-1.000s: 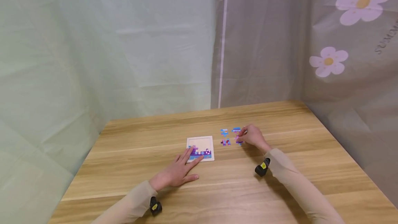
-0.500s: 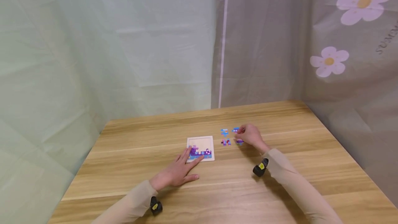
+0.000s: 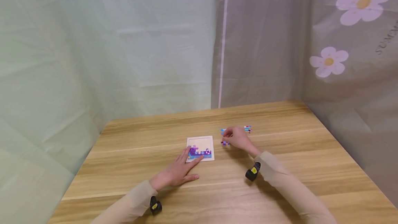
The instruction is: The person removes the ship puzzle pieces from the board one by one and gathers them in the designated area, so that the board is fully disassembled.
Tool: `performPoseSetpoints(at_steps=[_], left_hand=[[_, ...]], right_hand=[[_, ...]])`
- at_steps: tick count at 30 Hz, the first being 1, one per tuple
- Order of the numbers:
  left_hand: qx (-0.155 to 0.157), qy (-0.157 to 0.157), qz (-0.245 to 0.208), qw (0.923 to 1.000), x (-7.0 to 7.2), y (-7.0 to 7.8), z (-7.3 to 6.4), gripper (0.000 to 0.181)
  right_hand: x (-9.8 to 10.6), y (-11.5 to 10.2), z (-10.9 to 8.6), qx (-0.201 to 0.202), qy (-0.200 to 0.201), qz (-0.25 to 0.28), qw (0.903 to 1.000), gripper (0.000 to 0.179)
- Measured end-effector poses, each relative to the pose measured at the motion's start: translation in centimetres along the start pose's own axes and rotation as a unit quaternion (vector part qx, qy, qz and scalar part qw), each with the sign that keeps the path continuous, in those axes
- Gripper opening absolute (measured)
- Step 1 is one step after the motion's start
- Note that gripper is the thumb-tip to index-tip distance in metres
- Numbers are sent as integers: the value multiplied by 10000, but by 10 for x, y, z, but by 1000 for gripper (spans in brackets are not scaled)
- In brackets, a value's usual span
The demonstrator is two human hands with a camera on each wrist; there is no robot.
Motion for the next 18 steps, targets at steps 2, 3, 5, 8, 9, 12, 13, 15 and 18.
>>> performPoseSetpoints(at_steps=[2,3,5,8,9,12,13,15,18], left_hand=[[35,-31,-40,10000,0,0,0,67],[29,-43,-49,10000,0,0,0,67],[0,-45,-34,10000,1,1,-1,67],[-47,-51,-10,10000,3,2,-2,67],[-56,-51,-3,10000,3,3,-3,67],[-59,-57,32,10000,4,3,-3,68],[-61,-58,37,10000,4,3,-3,68],[-65,-51,35,10000,5,3,-2,69],[-66,-27,13,10000,6,3,-2,71]], right_hand=[[-5,-4,0,72,-16,37,10000,6],[-7,-5,0,110,-24,40,9999,5],[-13,-8,0,138,-119,95,9998,5],[-21,-12,0,123,-273,116,9995,6],[-23,-13,0,181,-315,145,9992,7],[-30,-18,1,355,-355,216,9985,8],[-32,-20,2,432,-357,213,9982,8],[-36,-24,2,547,-442,314,9970,9],[-41,-31,3,669,-611,413,9950,10]])
Point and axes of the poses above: each hand's wrist, its own z-axis towards the middle knuckle, its own x-axis out of the back of the hand, y = z × x, the point moved 3 cm from there along z, towards the middle knuckle, and after that the axes turned 4 degrees about y, right-handed, at the moved point
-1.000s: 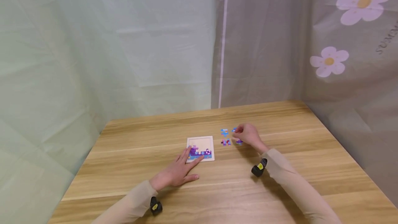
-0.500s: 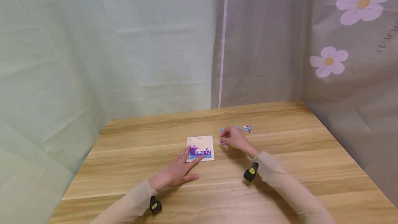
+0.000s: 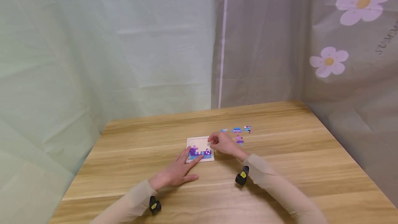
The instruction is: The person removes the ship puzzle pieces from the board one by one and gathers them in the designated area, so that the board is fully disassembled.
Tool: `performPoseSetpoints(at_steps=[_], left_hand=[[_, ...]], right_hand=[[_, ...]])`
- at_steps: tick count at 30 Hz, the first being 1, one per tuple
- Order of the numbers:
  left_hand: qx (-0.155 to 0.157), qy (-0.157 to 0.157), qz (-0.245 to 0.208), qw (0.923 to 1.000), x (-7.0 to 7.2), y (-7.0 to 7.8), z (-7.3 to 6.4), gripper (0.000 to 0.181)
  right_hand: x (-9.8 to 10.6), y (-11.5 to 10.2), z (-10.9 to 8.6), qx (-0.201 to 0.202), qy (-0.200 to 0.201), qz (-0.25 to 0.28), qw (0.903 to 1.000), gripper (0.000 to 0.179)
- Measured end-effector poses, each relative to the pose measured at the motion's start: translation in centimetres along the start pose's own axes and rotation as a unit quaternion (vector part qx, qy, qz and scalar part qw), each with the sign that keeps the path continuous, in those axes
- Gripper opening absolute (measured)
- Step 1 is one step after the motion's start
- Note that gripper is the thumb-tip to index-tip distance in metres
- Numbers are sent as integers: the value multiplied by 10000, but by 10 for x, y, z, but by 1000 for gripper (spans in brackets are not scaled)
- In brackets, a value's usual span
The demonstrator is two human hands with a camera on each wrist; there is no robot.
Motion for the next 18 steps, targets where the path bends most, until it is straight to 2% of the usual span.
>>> performPoseSetpoints(at_steps=[7,14,18], left_hand=[[20,31,155,9999,0,-1,3,78],[38,-88,-50,9999,1,-1,4,78],[42,-149,1,9999,0,-1,4,78]], right_hand=[[-12,-7,6,111,-199,138,9996,12],[-25,-9,12,181,-267,3,9995,15],[-31,-10,15,54,-428,40,9991,15]])
Point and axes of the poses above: each hand's wrist, its own z-axis towards the middle knuckle, its own x-axis out of the back of the hand, y = z × x, the point moved 3 cm from there along z, towards the middle knuckle, and after that the axes turned 4 degrees about y, right-handed, at the moved point
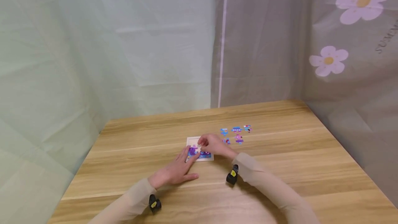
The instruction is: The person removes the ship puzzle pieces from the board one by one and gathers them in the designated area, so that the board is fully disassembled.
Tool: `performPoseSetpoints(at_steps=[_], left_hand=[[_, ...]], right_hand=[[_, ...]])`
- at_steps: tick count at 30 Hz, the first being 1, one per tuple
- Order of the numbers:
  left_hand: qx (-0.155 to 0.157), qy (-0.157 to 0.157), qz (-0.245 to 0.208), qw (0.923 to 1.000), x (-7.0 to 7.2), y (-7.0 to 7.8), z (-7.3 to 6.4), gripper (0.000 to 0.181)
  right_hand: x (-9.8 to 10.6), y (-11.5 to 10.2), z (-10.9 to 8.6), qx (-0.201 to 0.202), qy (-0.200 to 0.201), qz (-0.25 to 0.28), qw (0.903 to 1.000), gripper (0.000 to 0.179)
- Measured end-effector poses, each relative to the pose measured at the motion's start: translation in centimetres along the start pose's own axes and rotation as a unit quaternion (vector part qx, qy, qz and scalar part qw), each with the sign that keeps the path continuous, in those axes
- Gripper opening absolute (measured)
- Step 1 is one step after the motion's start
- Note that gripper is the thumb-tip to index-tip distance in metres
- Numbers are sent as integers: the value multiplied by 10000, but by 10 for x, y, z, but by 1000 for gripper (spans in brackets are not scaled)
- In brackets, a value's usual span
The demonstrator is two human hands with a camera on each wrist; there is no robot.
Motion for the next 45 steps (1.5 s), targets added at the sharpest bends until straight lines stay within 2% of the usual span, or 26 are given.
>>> performPoseSetpoints(at_steps=[5,10,18,24,35,40,45], left_hand=[[-18,-99,35,9999,0,-1,-1,79],[-174,-161,-165,9996,1,-3,-4,79],[-470,-184,171,9986,2,-10,-12,82],[-749,-296,406,9959,5,-8,-18,81],[-670,-455,118,9966,7,-6,-17,79],[-636,-485,128,9967,7,-5,-16,79],[-657,-500,209,9964,5,-5,-16,80]], right_hand=[[-6,-1,5,-233,-168,106,9995,18],[-10,-2,10,-188,-166,69,9997,20],[-13,-2,12,-266,-165,21,9995,17],[-13,-4,12,-293,-179,-56,9994,11],[-15,-10,12,-214,-210,-337,9990,7],[-16,-11,13,-360,-113,-35,9993,7],[-16,-8,13,-481,149,321,9982,6]])
Point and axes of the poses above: each hand's wrist, its own z-axis towards the middle knuckle, its own x-axis out of the back of the hand, y = z × x, the point moved 3 cm from there along z, towards the middle knuckle, and after that the axes turned 4 degrees about y, right-handed, at the moved point
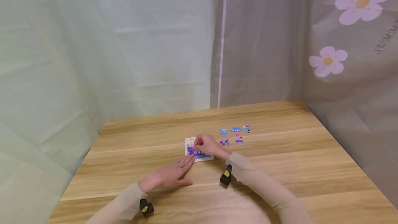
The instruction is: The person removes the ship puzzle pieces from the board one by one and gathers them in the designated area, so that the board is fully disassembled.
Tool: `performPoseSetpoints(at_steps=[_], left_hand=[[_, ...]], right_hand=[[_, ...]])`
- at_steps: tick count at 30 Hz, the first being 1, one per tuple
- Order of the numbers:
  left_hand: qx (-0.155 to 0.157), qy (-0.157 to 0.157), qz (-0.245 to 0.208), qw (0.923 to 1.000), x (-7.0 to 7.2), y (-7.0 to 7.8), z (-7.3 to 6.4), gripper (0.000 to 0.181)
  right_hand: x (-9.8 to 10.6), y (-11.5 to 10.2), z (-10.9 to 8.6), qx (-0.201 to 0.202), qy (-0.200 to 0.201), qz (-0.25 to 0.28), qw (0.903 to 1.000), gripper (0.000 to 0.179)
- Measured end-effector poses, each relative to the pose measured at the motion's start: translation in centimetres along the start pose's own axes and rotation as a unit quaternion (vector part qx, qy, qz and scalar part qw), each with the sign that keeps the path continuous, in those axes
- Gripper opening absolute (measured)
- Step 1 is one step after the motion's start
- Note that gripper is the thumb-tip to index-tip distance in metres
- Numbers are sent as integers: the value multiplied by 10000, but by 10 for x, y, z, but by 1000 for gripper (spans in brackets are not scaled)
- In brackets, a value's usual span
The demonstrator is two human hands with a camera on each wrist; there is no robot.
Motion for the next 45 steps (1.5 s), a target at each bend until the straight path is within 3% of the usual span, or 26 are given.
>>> performPoseSetpoints(at_steps=[8,25,36,45], left_hand=[[-47,57,5,10000,-1,0,-2,82],[-65,196,204,9996,-4,4,-1,83],[-43,251,108,9996,-6,3,-2,83],[-79,384,113,9992,-12,-1,0,83]], right_hand=[[8,5,-2,-316,339,562,9973,5],[37,24,-18,-1077,328,1001,9886,7],[49,28,-25,-1049,342,1027,9886,11],[58,31,-28,-1290,438,986,9858,12]])
Point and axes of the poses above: each hand's wrist, its own z-axis towards the middle knuckle, its own x-axis out of the back of the hand, y = z × x, the point moved 3 cm from there along z, towards the middle knuckle, and after that the axes turned 4 degrees about y, right-handed, at the moved point
